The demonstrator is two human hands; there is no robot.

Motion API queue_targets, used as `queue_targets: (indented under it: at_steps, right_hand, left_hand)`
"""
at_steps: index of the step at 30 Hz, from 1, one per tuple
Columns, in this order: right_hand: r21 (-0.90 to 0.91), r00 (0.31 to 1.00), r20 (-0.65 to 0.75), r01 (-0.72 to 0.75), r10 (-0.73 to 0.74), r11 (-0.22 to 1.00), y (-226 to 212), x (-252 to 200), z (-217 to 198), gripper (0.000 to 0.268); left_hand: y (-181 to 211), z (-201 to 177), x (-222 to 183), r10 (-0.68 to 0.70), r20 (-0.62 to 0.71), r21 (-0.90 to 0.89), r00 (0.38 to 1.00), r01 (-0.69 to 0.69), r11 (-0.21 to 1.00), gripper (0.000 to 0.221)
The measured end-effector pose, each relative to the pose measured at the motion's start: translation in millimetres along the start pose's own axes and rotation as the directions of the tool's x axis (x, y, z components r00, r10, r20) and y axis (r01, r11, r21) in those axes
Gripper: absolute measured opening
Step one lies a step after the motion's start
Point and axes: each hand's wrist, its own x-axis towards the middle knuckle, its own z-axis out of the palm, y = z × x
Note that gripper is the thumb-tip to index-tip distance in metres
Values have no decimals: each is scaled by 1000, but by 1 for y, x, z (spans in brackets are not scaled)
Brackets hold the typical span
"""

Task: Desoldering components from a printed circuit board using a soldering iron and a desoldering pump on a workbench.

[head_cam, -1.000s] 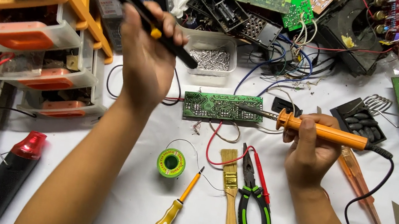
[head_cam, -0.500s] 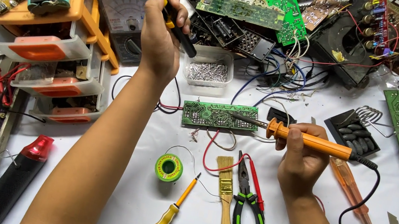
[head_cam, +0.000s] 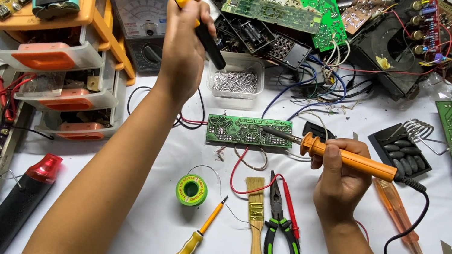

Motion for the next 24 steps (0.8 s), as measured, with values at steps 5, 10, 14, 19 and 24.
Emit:
queue_targets:
  at_steps: [5,10,14,19,24]
  right_hand:
    - [8,999,5,-36,36,999,-3,0,2,17]
    - [-72,995,83,54,-48,996,8,0,-2,14]
    - [-81,995,93,40,-32,996,9,-3,0,14]
    - [-132,996,91,2,10,991,7,-6,1,12]
    - [-146,992,129,20,-1,989,8,-9,2,13]
  left_hand:
    - [8,-10,-16,81,103,145,991,-96,985,17]
    - [-7,-28,-40,224,237,303,946,-290,908,35]
    - [-3,-22,-76,113,222,234,968,-165,958,42]
    - [-19,-29,-100,104,155,167,983,-129,978,50]
    - [-23,-28,-106,134,108,169,985,-151,974,50]
